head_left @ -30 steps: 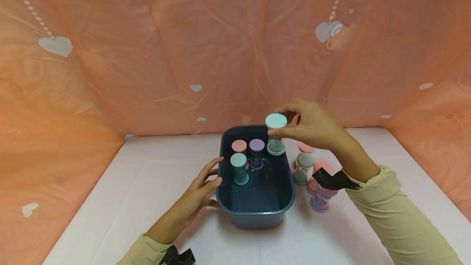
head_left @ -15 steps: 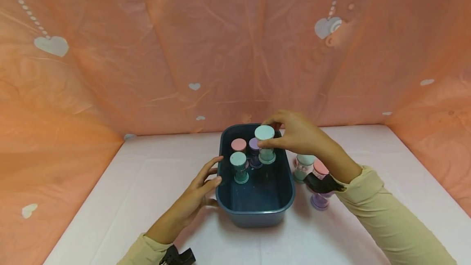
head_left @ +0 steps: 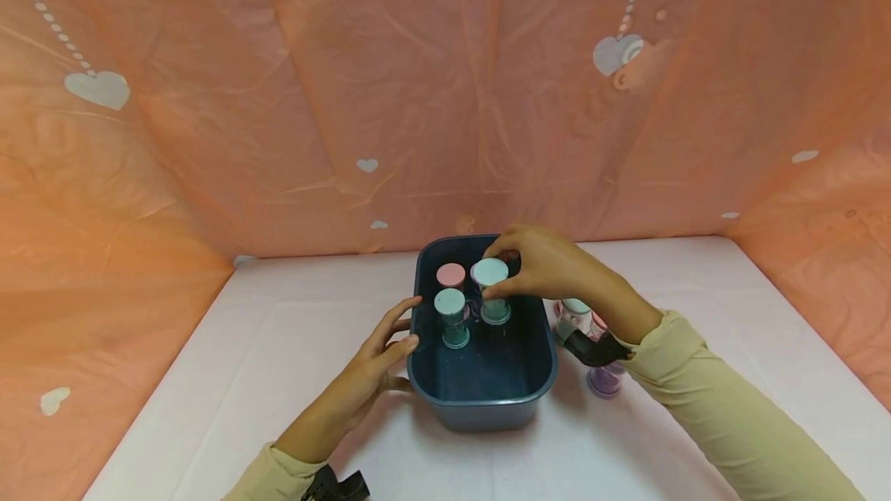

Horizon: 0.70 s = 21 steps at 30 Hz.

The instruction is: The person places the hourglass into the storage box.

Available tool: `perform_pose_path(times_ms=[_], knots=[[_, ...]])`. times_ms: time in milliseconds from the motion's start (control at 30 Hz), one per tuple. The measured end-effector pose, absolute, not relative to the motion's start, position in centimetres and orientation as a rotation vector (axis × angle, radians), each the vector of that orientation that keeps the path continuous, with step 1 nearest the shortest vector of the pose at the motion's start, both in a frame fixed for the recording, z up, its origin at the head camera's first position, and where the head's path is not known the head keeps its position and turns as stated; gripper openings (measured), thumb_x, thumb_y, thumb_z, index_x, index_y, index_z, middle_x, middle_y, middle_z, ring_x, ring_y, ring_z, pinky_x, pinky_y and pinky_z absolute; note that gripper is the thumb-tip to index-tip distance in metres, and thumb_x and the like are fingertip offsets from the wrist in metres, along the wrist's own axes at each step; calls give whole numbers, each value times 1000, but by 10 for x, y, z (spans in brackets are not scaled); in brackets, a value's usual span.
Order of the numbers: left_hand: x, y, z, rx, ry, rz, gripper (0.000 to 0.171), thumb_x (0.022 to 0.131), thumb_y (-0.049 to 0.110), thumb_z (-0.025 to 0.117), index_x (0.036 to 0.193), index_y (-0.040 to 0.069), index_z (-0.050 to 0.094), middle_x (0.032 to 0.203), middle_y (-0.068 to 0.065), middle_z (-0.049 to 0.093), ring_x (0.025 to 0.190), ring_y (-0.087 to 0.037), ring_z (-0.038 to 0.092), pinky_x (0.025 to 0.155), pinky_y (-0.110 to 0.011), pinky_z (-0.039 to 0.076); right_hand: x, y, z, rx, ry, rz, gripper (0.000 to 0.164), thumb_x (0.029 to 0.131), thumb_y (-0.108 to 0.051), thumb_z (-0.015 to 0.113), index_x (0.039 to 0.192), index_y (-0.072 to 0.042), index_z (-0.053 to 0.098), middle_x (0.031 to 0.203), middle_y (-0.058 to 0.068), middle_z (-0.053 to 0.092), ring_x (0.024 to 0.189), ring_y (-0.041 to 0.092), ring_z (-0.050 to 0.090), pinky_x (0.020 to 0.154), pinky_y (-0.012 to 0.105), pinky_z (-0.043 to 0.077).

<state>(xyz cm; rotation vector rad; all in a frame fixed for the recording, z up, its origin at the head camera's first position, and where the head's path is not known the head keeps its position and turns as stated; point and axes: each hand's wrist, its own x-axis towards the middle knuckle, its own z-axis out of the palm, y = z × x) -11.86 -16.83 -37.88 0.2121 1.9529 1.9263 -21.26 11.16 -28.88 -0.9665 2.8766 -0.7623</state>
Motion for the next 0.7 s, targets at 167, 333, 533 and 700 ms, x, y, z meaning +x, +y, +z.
perform_pose_path(times_ms=[167,333,533,700], knots=[[-119,-168,-378,211,1954,1927,54,104,30,48,153,39,27,154,-18,20,144,-49,23,87,-56,53,-214,109,-291,-968,2832,-750,47,71,-44,87,110,-19,77,101,0,66,95,18,60,81,35,50],[-117,-169,-379,207,1953,1931,54,104,29,48,153,37,27,154,-18,20,143,-49,24,87,-56,53,-217,105,-300,-1026,2798,-715,51,72,-43,87,114,-16,76,100,1,66,94,19,61,79,33,51],[-117,-169,-380,209,1941,1938,55,104,30,48,154,36,26,153,-19,19,143,-49,24,88,-57,53,-221,102,-307,-1099,2785,-628,54,72,-42,88,118,-17,74,100,1,65,94,19,62,77,30,51],[-119,-167,-378,204,1946,1933,55,103,31,49,153,38,27,153,-18,20,142,-48,26,87,-55,53,-224,102,-309,-1125,2771,-586,55,72,-42,87,118,-17,74,101,2,65,95,21,64,77,30,52]])
